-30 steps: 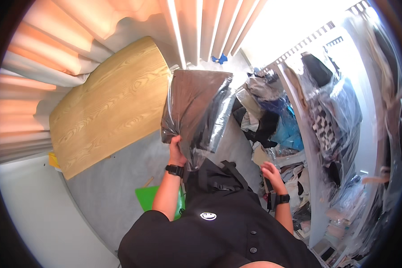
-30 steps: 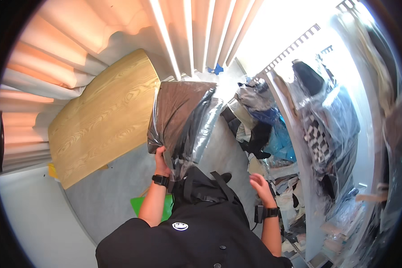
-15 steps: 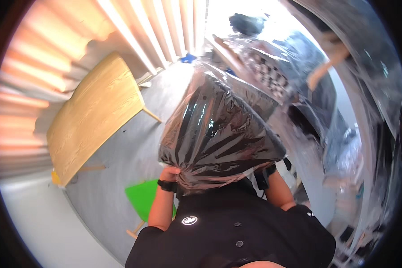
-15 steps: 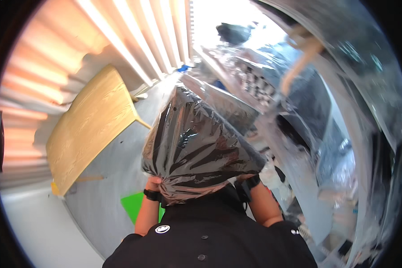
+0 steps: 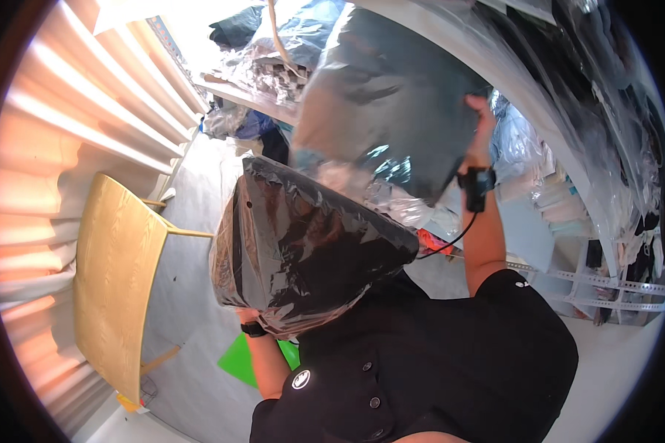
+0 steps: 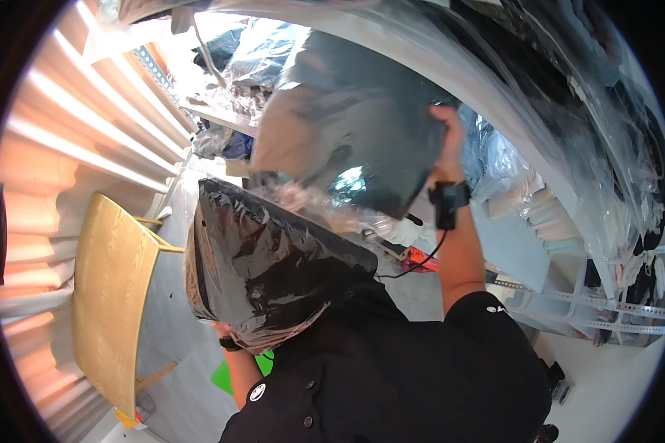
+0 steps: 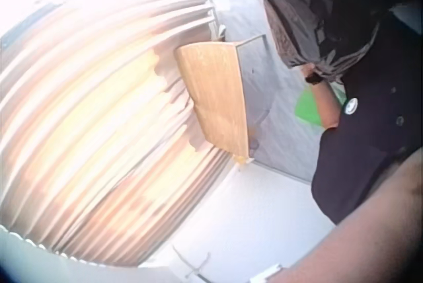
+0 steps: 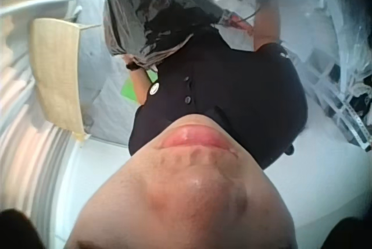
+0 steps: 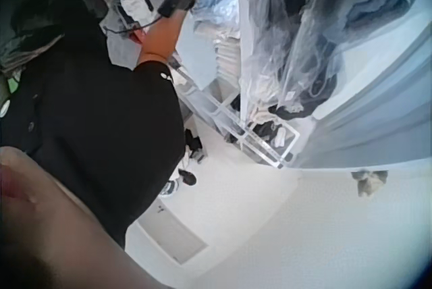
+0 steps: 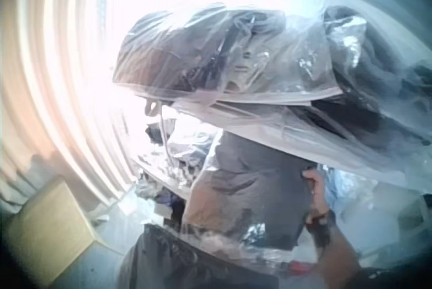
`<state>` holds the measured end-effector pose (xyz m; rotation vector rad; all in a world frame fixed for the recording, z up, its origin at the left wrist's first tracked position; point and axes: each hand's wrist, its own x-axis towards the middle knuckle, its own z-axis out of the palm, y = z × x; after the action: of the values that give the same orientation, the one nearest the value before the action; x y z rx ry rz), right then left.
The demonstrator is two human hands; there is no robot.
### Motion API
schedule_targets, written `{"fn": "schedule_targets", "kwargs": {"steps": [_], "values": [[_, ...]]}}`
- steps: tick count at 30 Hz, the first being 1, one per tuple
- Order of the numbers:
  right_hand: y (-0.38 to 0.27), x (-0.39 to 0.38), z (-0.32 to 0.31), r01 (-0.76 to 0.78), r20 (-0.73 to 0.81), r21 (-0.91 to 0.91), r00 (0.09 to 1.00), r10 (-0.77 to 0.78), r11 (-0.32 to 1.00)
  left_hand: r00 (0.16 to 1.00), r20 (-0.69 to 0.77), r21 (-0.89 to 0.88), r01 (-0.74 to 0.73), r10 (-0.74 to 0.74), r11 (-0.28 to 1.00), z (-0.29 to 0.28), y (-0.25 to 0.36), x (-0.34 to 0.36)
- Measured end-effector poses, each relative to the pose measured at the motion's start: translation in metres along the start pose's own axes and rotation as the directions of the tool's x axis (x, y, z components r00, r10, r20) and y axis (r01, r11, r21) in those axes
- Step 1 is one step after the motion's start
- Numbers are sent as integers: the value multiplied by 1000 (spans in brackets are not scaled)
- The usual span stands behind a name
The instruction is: Organizing packaged clothes by moving them from a table to a shelving unit.
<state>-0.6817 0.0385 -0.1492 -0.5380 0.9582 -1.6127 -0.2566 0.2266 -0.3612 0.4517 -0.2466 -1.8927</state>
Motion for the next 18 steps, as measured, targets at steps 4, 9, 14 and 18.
{"fn": "schedule_targets", "kwargs": {"steps": [4,9,14,18], "values": [[-56,64,-108,171,-70,-162,980,-184,972,989,-54,-11,-137,137,990,6,-47,-4],[-106,140,-249,148,-140,-451,962,-233,880,958,-103,-26,-272,268,962,10,-114,-4],[-112,165,-317,135,-146,-705,933,-328,696,944,-104,-20,-316,313,948,0,-157,4],[-108,144,-312,0,-300,-741,895,-331,671,943,-92,54,-317,320,947,17,-171,15]]}}
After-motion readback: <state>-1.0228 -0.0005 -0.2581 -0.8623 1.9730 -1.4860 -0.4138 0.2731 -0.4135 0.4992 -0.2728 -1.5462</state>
